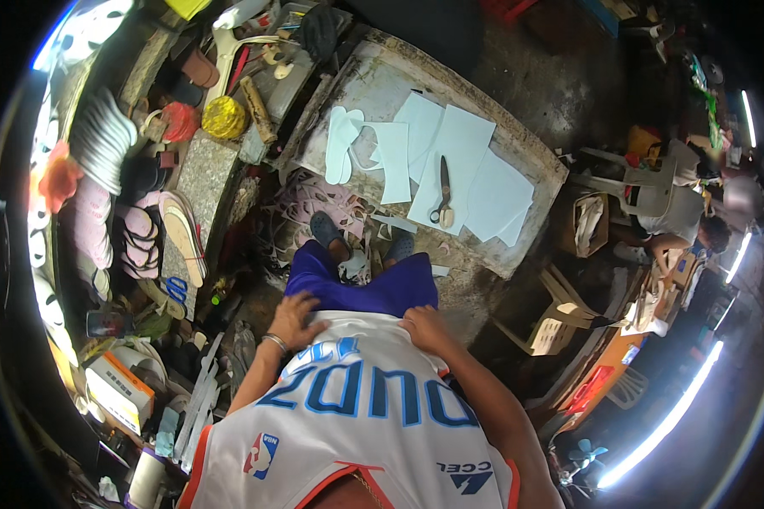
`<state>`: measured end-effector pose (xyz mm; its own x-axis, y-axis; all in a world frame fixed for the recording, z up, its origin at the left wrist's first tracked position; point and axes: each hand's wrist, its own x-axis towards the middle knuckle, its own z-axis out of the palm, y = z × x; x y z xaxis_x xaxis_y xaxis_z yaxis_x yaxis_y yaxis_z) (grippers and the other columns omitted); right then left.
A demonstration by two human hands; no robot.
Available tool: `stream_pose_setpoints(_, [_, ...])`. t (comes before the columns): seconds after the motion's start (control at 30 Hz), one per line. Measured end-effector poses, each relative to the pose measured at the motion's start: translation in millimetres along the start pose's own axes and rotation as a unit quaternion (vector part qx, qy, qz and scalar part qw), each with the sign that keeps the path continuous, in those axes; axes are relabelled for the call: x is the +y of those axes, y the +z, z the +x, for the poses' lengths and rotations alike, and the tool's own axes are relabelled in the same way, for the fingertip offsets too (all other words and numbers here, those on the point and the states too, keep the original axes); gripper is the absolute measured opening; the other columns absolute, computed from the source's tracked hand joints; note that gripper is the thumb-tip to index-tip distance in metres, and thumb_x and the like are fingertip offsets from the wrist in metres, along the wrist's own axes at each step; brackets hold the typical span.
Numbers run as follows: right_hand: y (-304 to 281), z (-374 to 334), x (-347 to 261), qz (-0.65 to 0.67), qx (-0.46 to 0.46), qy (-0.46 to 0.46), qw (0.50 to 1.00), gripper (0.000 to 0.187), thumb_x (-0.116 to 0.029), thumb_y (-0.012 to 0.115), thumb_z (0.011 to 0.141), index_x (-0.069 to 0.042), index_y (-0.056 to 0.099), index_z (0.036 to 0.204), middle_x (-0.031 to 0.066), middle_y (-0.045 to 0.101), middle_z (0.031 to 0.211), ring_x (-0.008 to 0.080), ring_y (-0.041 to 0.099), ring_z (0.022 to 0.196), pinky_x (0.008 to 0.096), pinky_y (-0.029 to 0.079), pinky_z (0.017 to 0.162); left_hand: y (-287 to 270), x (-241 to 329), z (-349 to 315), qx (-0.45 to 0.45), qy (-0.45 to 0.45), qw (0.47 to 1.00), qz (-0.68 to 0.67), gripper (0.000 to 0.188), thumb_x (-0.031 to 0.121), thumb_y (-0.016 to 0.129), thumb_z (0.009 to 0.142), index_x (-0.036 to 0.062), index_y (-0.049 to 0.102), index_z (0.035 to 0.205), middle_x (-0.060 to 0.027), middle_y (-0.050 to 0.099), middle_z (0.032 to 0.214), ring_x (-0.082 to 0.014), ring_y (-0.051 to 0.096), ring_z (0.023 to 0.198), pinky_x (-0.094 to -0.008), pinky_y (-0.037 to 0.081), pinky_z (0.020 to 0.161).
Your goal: The person uses scissors to cut a white sheet into a shoe insole shape. They hold the material with one hand and cut along the outline with the other, then place the finished piece on the table.
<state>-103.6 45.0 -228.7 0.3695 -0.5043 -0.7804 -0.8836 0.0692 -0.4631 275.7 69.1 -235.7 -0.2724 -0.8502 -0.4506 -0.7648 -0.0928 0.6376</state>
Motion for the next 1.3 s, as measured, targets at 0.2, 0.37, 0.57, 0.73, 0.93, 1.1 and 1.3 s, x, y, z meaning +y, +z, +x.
stream_pose_setpoints(0.2, [20,-15,23,0.19,-0.038,0.051,0.98,0.034,-0.036,0.061,0.107,-0.004,0.073,0.11,0.0209,0.074,0.101,0.041,0.07,0.1,0.048,0.054,0.086,24,-2,39,-0.153,-0.024,0.984,0.086,0.038,0.045,0.067,0.1,0.0092,0.073,0.112,-0.0175,0.074,0.104,-0.0399,0.066,0.109,-0.0547,0.051,0.097])
stream_pose_setpoints(0.37, [52,21,62,0.275,-0.084,0.054,0.956,0.041,-0.043,0.062,0.107,-0.003,0.072,0.113,0.0204,0.075,0.099,0.0372,0.072,0.094,0.0449,0.054,0.082,34,-12,87,-0.197,-0.061,0.977,0.055,0.038,0.045,0.062,0.106,0.0079,0.067,0.112,-0.0216,0.075,0.088,-0.0417,0.074,0.086,-0.0524,0.057,0.078])
stream_pose_setpoints(0.57, [84,74,121,0.339,-0.079,0.004,0.937,0.046,-0.048,0.059,0.109,-0.004,0.072,0.114,0.014,0.074,0.095,0.0232,0.072,0.087,0.039,0.056,0.076,45,-58,134,-0.251,-0.077,0.964,0.042,0.046,0.053,0.067,0.1,0.0096,0.067,0.117,-0.0214,0.077,0.092,-0.043,0.074,0.086,-0.0508,0.058,0.079])
stream_pose_setpoints(0.73, [94,127,152,0.372,-0.188,0.02,0.909,0.053,-0.057,0.055,0.108,-0.009,0.069,0.126,0.0098,0.072,0.103,0.0197,0.071,0.087,0.0354,0.06,0.074,80,-92,170,-0.3,0.005,0.947,0.117,0.047,0.055,0.064,0.102,0.0121,0.066,0.12,-0.0215,0.077,0.094,-0.044,0.075,0.088,-0.0517,0.059,0.079])
stream_pose_setpoints(0.93, [113,160,175,0.458,-0.215,0.051,0.861,0.055,-0.055,0.048,0.112,-0.011,0.061,0.142,0.0083,0.069,0.131,0.0213,0.068,0.109,0.0356,0.064,0.084,105,-116,192,-0.303,-0.023,0.95,0.069,0.05,0.057,0.068,0.1,0.0094,0.07,0.115,-0.0192,0.078,0.097,-0.0396,0.077,0.094,-0.048,0.06,0.083])
stream_pose_setpoints(1.1, [134,169,175,0.49,-0.138,0.045,0.86,0.056,-0.055,0.053,0.11,-0.007,0.062,0.138,0.0092,0.073,0.124,0.022,0.072,0.101,0.0347,0.063,0.072,117,-126,199,-0.347,-0.03,0.932,0.102,0.052,0.058,0.065,0.102,0.0085,0.07,0.116,-0.0188,0.079,0.101,-0.0403,0.075,0.099,-0.0485,0.059,0.085])
stream_pose_setpoints(1.3, [141,165,163,0.426,-0.07,0.023,0.902,0.054,-0.054,0.054,0.11,-0.007,0.065,0.132,0.0073,0.076,0.116,0.0186,0.072,0.096,0.0334,0.061,0.067,126,-127,174,-0.247,-0.015,0.966,0.07,0.051,0.056,0.07,0.099,0.0073,0.07,0.116,-0.0198,0.079,0.1,-0.0405,0.076,0.097,-0.0481,0.06,0.085])
